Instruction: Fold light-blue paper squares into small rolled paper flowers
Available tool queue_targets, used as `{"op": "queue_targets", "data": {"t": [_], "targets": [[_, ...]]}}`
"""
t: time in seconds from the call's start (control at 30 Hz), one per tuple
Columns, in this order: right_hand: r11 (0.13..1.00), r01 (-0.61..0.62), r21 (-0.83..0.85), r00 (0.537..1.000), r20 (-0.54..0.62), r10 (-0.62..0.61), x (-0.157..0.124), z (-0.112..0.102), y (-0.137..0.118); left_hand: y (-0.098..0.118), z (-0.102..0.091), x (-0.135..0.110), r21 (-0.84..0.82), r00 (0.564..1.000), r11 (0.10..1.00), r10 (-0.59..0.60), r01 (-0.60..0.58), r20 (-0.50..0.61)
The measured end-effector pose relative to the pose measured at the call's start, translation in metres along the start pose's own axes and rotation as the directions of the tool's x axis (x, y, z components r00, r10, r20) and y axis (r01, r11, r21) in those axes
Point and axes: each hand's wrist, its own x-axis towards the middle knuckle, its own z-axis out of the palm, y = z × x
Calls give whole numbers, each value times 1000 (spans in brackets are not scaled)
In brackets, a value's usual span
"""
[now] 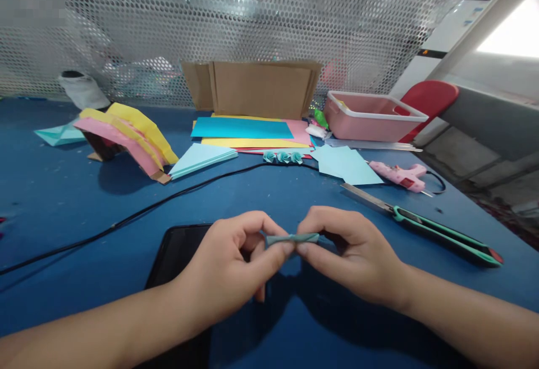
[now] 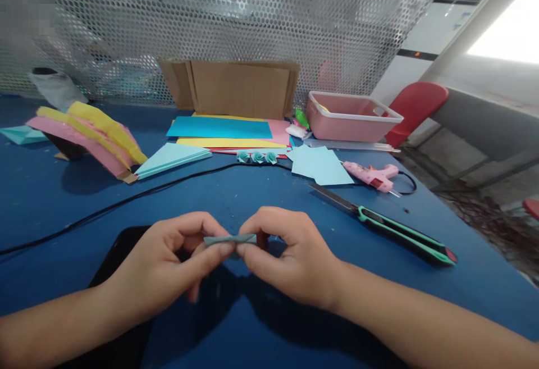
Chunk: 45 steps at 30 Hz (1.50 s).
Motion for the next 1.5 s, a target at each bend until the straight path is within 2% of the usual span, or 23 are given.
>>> {"op": "queue_targets", "data": {"t": [0.07, 0.17, 0.23, 0.33, 0.47, 0.57, 0.73, 0.97, 1.13, 1.37, 1.5], "targets": [[998, -37, -44, 999, -21, 36, -2, 1, 4, -1, -1, 3, -109, 998, 992, -58, 58, 3], [997, 0, -76, 997, -79, -6, -4, 0, 6, -2, -3, 6, -244, 999, 970, -14, 3, -45], [999, 27, -39, 995, -97, -30, -4, -1, 5, -3, -4, 7, -261, 992, 964, 7, -40, -126], [996, -17, 82, 998, -64, 23, -4, -1, 2, -4, -5, 8, -214, 981, 977, -18, -24, -192], [977, -152, 149, 982, -85, 166, -4, 4, 3, -5, -4, 9, -253, 986, 968, -42, 0, -159], [959, -190, 211, 971, -101, 215, -4, 8, 7, -5, -2, 9, -256, 996, 967, -23, 0, -87], [945, -198, 259, 975, -44, 216, -3, 8, 9, -3, -1, 7, -258, 999, 966, -4, -5, -34], [962, -181, 207, 982, -11, 187, -5, 9, 8, -3, -1, 7, -220, 999, 975, 15, -21, -29], [974, -159, 161, 987, -4, 162, -8, 9, 8, -5, -1, 7, -226, 1000, 974, -9, 5, -17], [976, -107, 191, 994, 49, 100, -8, 9, 6, -5, -2, 8, -220, 999, 975, -42, 41, 0], [976, -166, 138, 986, -9, 169, -6, 8, 5, -3, -2, 10, -295, 996, 952, -86, 78, -13]]}}
